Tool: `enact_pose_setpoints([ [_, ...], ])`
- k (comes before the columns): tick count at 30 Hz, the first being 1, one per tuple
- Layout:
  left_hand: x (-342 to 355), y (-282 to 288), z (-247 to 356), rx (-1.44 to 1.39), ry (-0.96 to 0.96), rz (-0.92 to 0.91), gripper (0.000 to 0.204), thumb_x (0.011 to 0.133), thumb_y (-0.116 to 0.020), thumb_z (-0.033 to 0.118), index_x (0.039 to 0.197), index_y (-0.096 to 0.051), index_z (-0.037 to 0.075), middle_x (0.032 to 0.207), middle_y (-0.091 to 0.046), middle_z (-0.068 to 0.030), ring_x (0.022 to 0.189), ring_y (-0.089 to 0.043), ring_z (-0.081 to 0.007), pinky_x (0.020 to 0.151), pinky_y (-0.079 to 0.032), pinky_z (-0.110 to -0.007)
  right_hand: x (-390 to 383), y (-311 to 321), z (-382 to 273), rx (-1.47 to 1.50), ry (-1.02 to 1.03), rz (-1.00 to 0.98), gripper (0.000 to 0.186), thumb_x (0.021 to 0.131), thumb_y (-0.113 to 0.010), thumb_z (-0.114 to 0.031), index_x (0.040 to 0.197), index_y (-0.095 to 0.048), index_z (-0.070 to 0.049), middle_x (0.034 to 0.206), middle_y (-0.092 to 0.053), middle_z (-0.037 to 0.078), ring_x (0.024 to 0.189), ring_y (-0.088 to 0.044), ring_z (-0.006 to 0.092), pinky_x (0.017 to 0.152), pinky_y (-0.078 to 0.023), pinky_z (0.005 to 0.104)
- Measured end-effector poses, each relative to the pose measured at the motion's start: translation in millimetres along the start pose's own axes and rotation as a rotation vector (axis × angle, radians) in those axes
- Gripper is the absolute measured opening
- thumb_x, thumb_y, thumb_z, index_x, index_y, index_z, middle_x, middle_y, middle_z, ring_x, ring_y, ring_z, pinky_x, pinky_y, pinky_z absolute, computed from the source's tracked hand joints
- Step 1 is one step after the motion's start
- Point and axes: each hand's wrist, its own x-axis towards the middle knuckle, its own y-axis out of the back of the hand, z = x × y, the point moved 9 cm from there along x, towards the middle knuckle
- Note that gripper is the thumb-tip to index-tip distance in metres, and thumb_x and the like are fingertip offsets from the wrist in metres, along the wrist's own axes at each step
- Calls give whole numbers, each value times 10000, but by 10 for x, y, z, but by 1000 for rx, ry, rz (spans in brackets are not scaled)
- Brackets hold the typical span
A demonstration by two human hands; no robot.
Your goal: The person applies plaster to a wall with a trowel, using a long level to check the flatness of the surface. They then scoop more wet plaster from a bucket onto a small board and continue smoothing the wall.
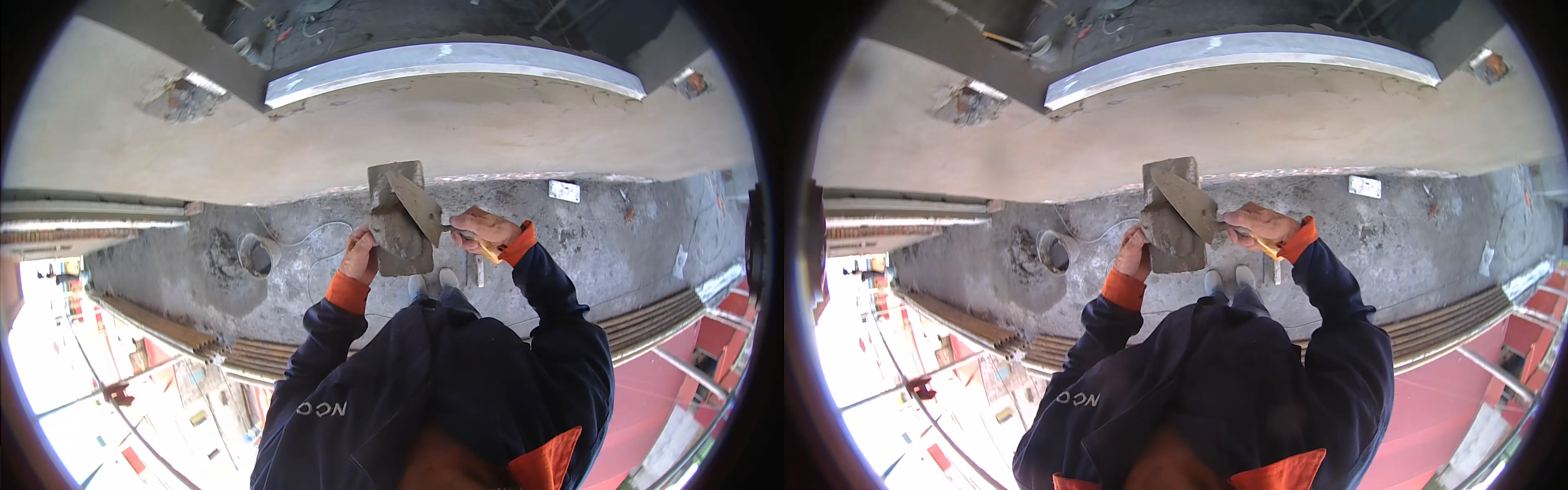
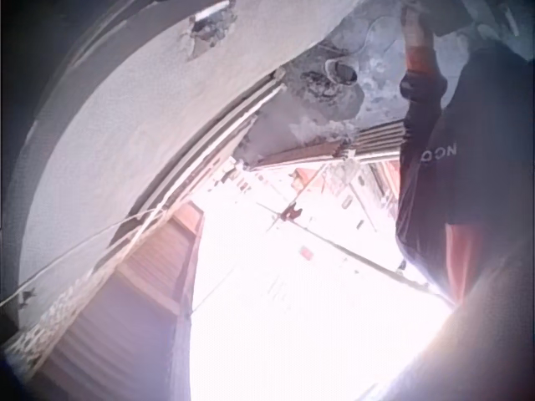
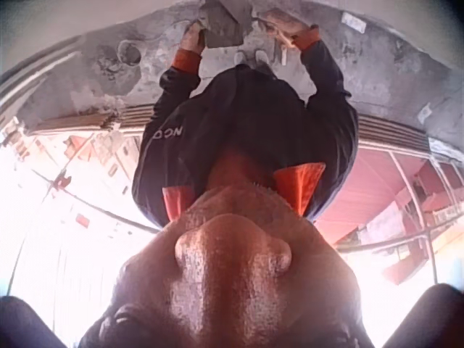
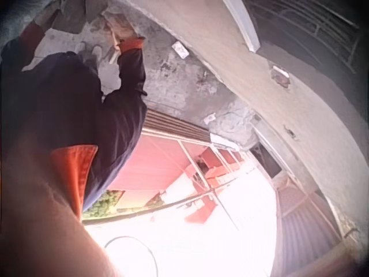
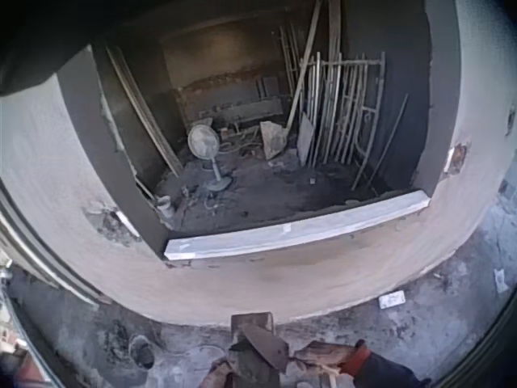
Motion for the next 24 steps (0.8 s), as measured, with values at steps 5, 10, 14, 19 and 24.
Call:
enact_pose_setpoints([
  [5,-59,-25,393,-3,-156,117,396,860,-537,88,1238,-540,-29,1153,-624,-78,1093,-579,-186,966,-448,-324,-266,637,79,-376,-201,196,449,904,-551,-418,695,-578,-21,555,-429,5,493,-382,87,458,-303,256],
  [10,-12,-7,600,-138,-315,170,443,859,-508,15,1302,-492,-2,1177,-612,-72,1099,-578,-179,952,-460,-337,-402,700,-370,-651,137,393,386,917,-552,-370,924,-586,15,678,-525,23,563,-474,96,514,-400,255],
  [14,50,223,574,-141,-371,279,473,850,-518,13,1321,-477,24,1074,-635,-27,897,-604,-124,710,-481,-264,-513,-84,-1068,-1346,548,473,353,890,-609,-290,1047,-564,23,830,-610,119,696,-589,248,640,-478,327],
  [19,123,360,603,-129,-405,314,505,826,-558,21,1323,-476,42,980,-640,11,753,-579,-71,547,-432,-216,-329,-837,-1230,-1609,802,508,319,854,-644,-272,988,-570,8,845,-619,138,756,-598,335,670,-488,391],
  [24,219,294,724,-206,-390,226,496,814,-547,14,1306,-486,39,1001,-633,-4,842,-599,-97,683,-489,-252,152,-840,-1179,-1826,684,592,354,867,-618,-310,1063,-554,-23,742,-577,108,659,-614,289,564,-507,393],
])
